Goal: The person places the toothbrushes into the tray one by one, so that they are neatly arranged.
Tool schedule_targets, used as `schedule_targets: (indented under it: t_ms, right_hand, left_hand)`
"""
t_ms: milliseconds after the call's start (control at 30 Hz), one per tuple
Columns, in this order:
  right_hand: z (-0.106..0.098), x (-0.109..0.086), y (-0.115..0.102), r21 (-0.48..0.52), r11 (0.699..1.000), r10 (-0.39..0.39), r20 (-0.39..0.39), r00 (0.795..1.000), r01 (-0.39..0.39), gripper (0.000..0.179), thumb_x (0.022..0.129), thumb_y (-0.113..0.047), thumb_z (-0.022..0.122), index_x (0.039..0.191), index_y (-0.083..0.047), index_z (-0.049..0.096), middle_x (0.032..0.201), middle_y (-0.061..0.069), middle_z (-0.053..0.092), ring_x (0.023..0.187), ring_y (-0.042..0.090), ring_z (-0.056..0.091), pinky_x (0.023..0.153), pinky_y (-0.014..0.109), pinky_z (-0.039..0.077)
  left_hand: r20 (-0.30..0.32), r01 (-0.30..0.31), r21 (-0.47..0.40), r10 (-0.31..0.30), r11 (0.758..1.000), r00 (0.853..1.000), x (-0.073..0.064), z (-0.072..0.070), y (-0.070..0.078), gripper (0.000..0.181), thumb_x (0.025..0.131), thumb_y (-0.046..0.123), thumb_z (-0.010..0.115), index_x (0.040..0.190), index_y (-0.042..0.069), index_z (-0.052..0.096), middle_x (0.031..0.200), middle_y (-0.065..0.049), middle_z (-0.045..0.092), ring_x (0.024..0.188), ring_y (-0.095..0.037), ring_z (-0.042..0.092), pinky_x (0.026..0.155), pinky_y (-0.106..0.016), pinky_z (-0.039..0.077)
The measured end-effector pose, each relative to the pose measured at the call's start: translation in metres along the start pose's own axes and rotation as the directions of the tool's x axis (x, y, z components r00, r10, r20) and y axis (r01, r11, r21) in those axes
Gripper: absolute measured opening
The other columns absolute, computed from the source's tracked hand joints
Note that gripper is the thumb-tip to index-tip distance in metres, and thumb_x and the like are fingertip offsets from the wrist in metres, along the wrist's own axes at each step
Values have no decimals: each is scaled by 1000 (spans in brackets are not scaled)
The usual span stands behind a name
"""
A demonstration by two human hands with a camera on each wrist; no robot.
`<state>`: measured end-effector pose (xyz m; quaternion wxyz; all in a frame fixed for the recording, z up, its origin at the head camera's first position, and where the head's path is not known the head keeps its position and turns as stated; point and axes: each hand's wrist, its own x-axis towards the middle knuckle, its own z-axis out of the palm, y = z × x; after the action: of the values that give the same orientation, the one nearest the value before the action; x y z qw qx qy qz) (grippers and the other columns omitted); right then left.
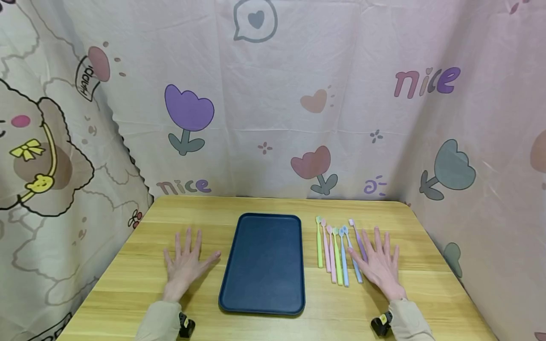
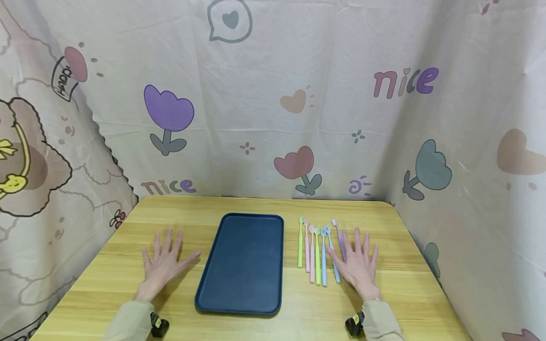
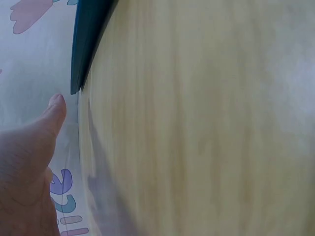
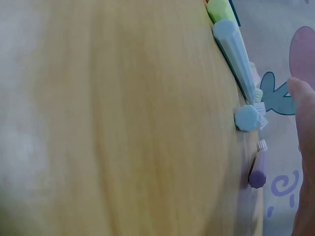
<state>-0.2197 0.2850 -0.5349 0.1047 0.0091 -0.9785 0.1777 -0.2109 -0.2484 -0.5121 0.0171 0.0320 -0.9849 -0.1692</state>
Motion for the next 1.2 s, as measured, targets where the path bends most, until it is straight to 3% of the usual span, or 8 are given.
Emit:
schedule_targets:
  t_ms: [233, 433, 900, 1200]
  right_hand:
    - [-1, 0, -3, 10, 1000, 2, 29, 1000, -2, 85, 98, -64, 45, 162, -15, 19, 169, 16, -11, 153, 53, -6, 114, 77, -7]
    - [0, 0, -2, 18, 1000, -19, -2, 1000, 19, 85, 97, -63, 48, 162, -15, 21, 169, 21, -2, 152, 54, -2, 114, 78, -4]
    - [-13, -1, 4, 32, 999, -20, 61, 998, 18, 89, 97, -65, 47, 162, -13, 16, 169, 19, -10, 153, 52, -6, 115, 76, -4]
    - [-21, 11, 15, 159, 983, -102, 51, 993, 93, 86, 98, -51, 56, 161, -6, 18, 167, 25, -7, 151, 57, 2, 114, 78, 6]
  left_hand:
    - [-9, 1, 6, -1, 1000, 1000, -1, -1, 0, 104, 90, 74, 49, 163, 11, 10, 169, -14, -13, 153, -44, -19, 113, -76, -13]
    - [-25, -4, 17, 4, 1000, 1000, -1, -3, 1, 103, 90, 74, 49, 163, 11, 10, 169, -14, -13, 153, -44, -20, 112, -77, -13]
    - [-60, -80, 53, 83, 995, 995, -4, -8, 12, 103, 89, 73, 54, 163, 15, 11, 170, -16, -3, 155, -46, -11, 112, -79, -8]
    - [35, -144, -17, 144, 989, 989, -19, -7, 35, 99, 90, 69, 56, 162, 12, 18, 169, -20, 9, 154, -49, -4, 116, -76, -3]
